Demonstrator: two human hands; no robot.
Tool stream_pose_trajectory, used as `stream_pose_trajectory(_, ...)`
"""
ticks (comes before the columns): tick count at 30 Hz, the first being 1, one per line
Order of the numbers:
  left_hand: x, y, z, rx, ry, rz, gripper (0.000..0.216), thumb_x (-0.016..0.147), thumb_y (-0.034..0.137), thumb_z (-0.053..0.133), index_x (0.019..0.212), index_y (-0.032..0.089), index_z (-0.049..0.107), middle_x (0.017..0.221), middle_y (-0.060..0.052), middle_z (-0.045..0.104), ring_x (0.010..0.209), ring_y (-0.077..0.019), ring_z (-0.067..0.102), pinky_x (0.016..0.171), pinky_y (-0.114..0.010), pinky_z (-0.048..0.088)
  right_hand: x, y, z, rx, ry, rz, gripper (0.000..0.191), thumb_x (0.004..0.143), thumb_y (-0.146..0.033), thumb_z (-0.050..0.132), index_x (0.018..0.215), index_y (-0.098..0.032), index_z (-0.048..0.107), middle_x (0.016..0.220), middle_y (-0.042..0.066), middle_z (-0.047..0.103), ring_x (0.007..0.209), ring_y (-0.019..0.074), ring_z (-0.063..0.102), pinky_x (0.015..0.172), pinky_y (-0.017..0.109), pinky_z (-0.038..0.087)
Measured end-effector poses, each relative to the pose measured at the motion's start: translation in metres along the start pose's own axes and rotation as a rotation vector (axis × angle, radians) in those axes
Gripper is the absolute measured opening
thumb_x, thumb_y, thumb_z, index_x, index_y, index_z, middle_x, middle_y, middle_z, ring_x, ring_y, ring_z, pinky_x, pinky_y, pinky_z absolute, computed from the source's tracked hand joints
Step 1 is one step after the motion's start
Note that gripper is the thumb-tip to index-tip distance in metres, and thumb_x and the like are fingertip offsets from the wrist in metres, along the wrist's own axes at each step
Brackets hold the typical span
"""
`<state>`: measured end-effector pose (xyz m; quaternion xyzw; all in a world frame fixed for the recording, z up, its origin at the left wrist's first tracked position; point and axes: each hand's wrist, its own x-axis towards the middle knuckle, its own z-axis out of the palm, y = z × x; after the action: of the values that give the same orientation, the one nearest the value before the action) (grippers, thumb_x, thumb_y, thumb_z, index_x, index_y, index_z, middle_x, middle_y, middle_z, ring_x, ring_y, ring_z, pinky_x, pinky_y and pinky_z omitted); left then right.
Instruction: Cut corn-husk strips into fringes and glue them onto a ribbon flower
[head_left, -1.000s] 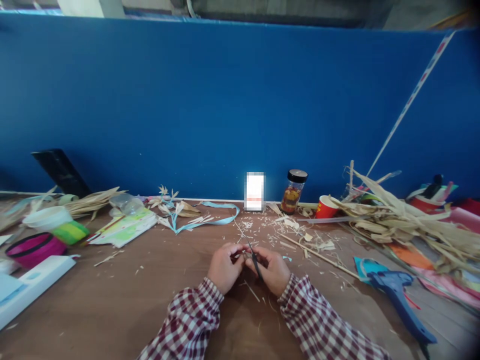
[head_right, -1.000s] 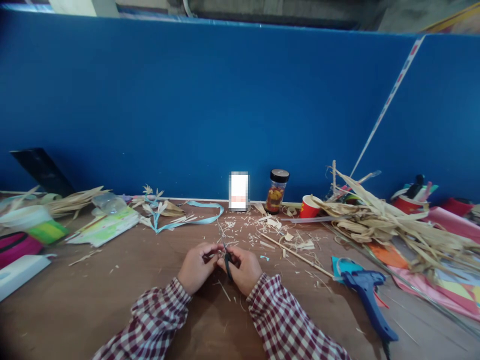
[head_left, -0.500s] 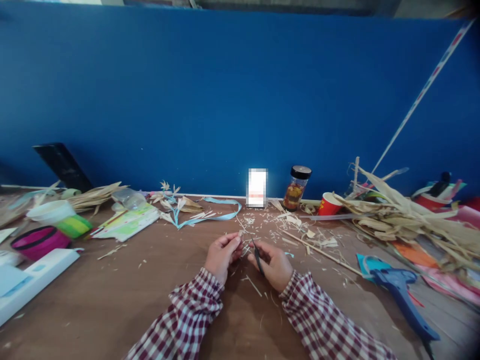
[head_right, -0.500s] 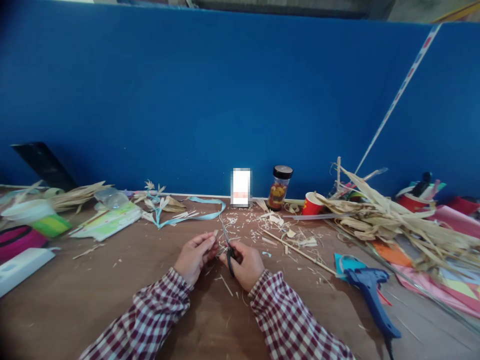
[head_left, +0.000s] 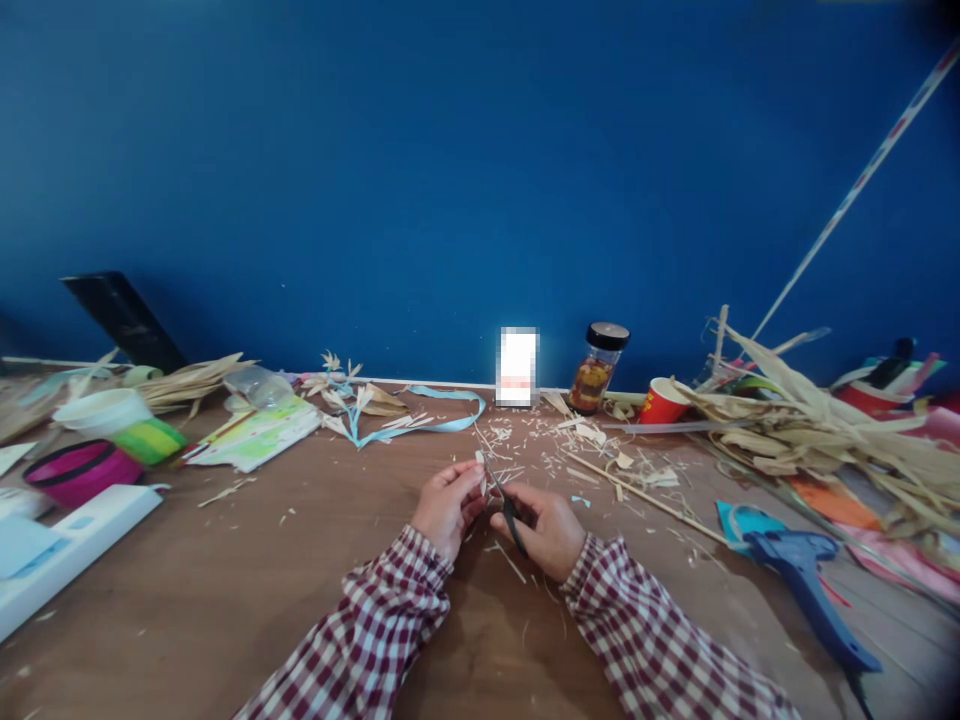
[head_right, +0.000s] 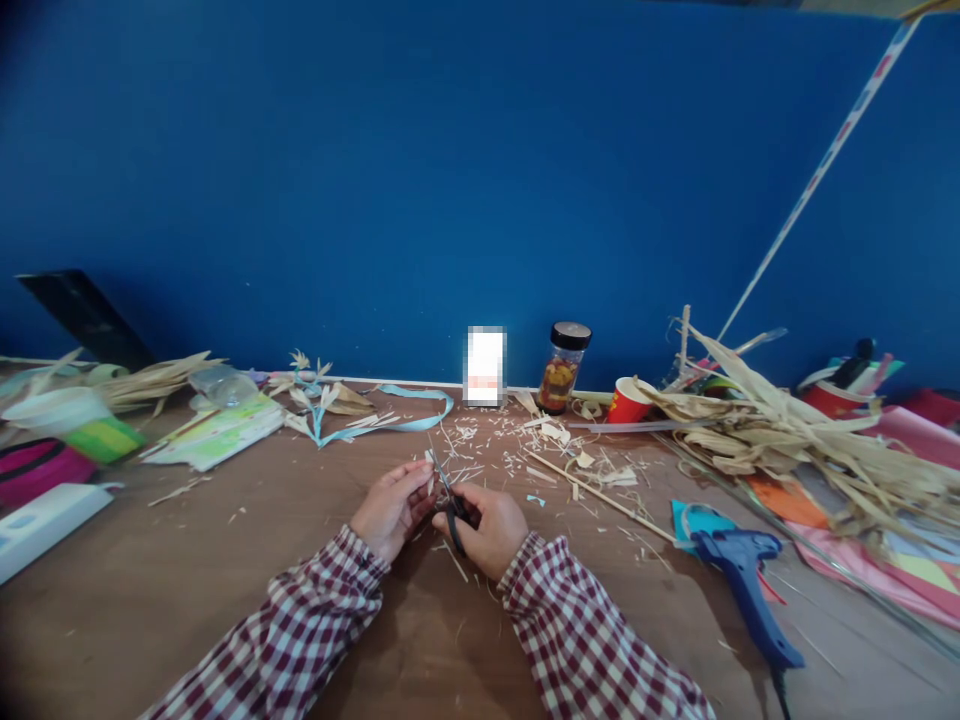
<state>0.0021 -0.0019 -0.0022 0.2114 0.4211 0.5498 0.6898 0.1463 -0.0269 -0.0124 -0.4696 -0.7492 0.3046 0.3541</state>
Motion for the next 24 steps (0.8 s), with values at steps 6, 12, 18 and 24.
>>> stream_pose_trajectory(6, -0.0014, -0.0004, 0.0002, 0.019, -0.019, -0.012, 0.006, 0.07, 0.013, 0.061, 0.076, 0.011, 0.059, 0.061, -0.001, 0.058, 0.049, -0.0058, 0.054, 0.045, -0.014, 0.047, 0.0, -0.0001, -0.0001, -0.025, -0.02, -0.005, 0.015, 0.077, -0.029, 0.052, 0.087, -0.02, 0.059, 0.062, -0.003, 0.055, 0.055, 0.0105, 0.047, 0.052, 0.019, 0.036)
stream_pose_trajectory(12, 0.0003, -0.0004, -0.0012, 0.045, -0.021, -0.022, 0.01, 0.067, 0.015, 0.064, 0.076, 0.012, 0.06, 0.061, 0.0, 0.058, 0.048, -0.0056, 0.052, 0.046, -0.014, 0.046, -0.0003, -0.001, -0.0007, -0.012, -0.027, -0.005, 0.017, 0.077, -0.031, 0.05, 0.085, -0.019, 0.06, 0.062, -0.003, 0.055, 0.054, 0.0104, 0.046, 0.051, 0.019, 0.035)
stream_pose_trajectory(18, -0.0002, -0.001, -0.001, 0.056, -0.014, -0.029, 0.011, 0.066, 0.015, 0.065, 0.076, 0.012, 0.06, 0.064, -0.002, 0.06, 0.05, -0.0059, 0.053, 0.046, -0.015, 0.046, 0.0006, -0.0013, -0.0009, -0.028, -0.031, 0.003, 0.019, 0.077, -0.032, 0.051, 0.088, -0.02, 0.061, 0.06, -0.003, 0.054, 0.053, 0.0102, 0.045, 0.05, 0.019, 0.035)
stream_pose_trajectory(24, -0.0021, -0.0003, -0.0001, 0.046, -0.026, -0.048, 0.007, 0.067, 0.015, 0.064, 0.073, 0.013, 0.06, 0.063, 0.0, 0.06, 0.05, -0.0056, 0.053, 0.047, -0.014, 0.045, 0.0006, -0.0022, -0.0014, -0.028, -0.03, 0.001, 0.024, 0.078, -0.034, 0.05, 0.096, -0.021, 0.06, 0.061, -0.003, 0.055, 0.053, 0.0102, 0.045, 0.05, 0.019, 0.035)
